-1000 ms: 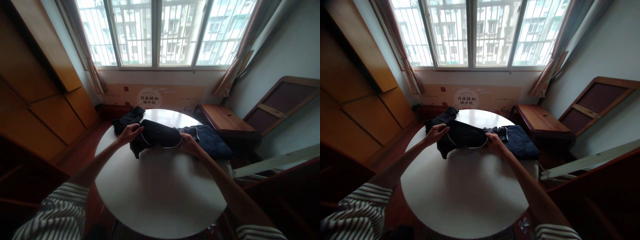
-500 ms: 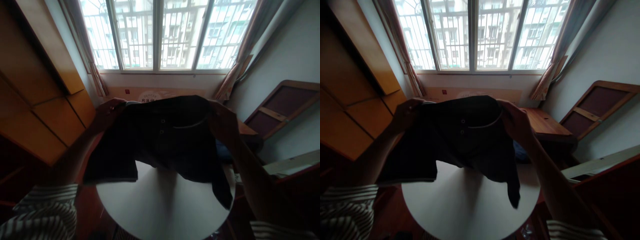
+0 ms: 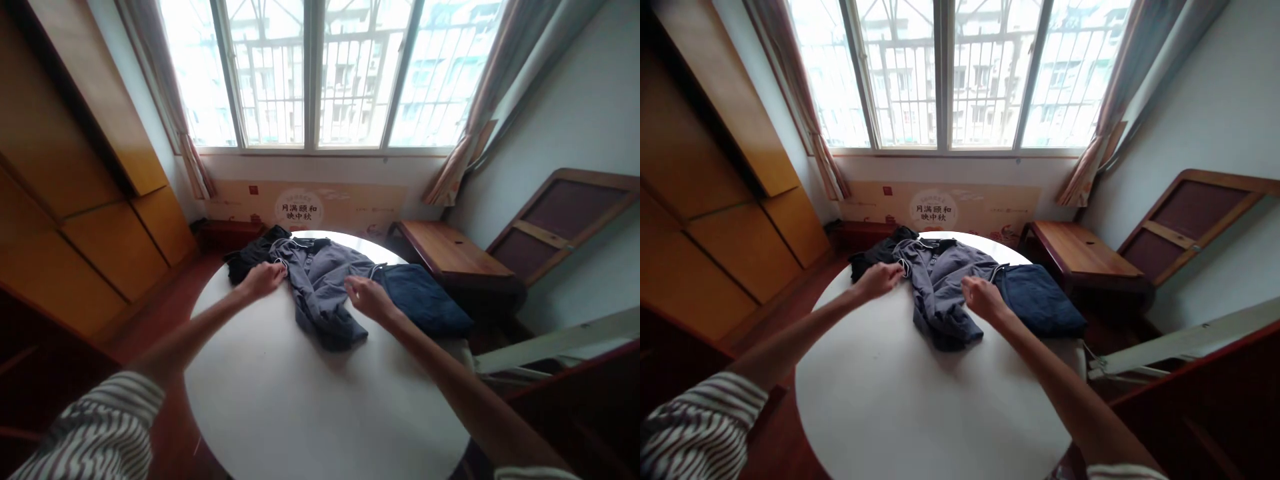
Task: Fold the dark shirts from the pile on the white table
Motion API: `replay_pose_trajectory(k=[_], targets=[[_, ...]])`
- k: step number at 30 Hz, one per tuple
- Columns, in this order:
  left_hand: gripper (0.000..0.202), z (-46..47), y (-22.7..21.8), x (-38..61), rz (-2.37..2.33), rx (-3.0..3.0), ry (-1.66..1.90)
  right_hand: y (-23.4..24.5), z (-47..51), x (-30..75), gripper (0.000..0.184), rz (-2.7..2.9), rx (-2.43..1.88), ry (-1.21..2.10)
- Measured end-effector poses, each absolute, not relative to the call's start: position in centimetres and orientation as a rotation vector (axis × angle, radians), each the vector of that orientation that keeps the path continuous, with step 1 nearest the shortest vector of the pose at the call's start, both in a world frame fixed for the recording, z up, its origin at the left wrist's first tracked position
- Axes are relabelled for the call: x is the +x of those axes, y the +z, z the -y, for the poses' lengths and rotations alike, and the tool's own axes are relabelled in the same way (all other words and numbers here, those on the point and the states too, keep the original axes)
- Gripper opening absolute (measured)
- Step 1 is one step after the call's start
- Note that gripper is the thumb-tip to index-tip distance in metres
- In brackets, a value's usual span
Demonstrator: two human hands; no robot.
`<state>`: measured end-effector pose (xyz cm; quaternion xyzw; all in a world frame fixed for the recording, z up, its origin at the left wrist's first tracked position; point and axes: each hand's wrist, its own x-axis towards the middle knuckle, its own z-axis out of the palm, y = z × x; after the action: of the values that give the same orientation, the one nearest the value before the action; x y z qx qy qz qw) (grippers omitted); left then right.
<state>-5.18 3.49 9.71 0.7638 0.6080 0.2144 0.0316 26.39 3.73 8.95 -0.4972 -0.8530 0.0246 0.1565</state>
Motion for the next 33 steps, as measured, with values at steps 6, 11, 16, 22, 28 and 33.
replay_pose_trajectory(k=[6,11,16,22,28,33], targets=[[0.067,-1.0,1.6,-1.3,-1.612,1.66,0.636,4.2,1.8,25.6,0.058,2.354,-1.411,0.379],[0.054,-2.7,2.7,1.9,-1.839,1.866,0.524,4.3,1.8,23.9,0.045,2.343,-1.389,0.304],[0.039,-2.4,3.7,1.9,-1.866,1.999,0.536,5.1,1.2,25.1,0.036,2.292,-1.437,0.276],[0.044,0.3,6.5,-4.0,-1.642,1.642,0.994,9.1,1.9,31.5,0.04,1.87,-1.446,0.5],[0.041,4.7,9.2,-11.0,-1.554,1.259,1.232,10.8,5.6,36.4,0.04,1.563,-1.371,0.97],[0.047,7.7,8.4,-15.7,-1.699,1.285,0.601,8.3,8.5,38.7,0.042,1.556,-1.49,1.38]])
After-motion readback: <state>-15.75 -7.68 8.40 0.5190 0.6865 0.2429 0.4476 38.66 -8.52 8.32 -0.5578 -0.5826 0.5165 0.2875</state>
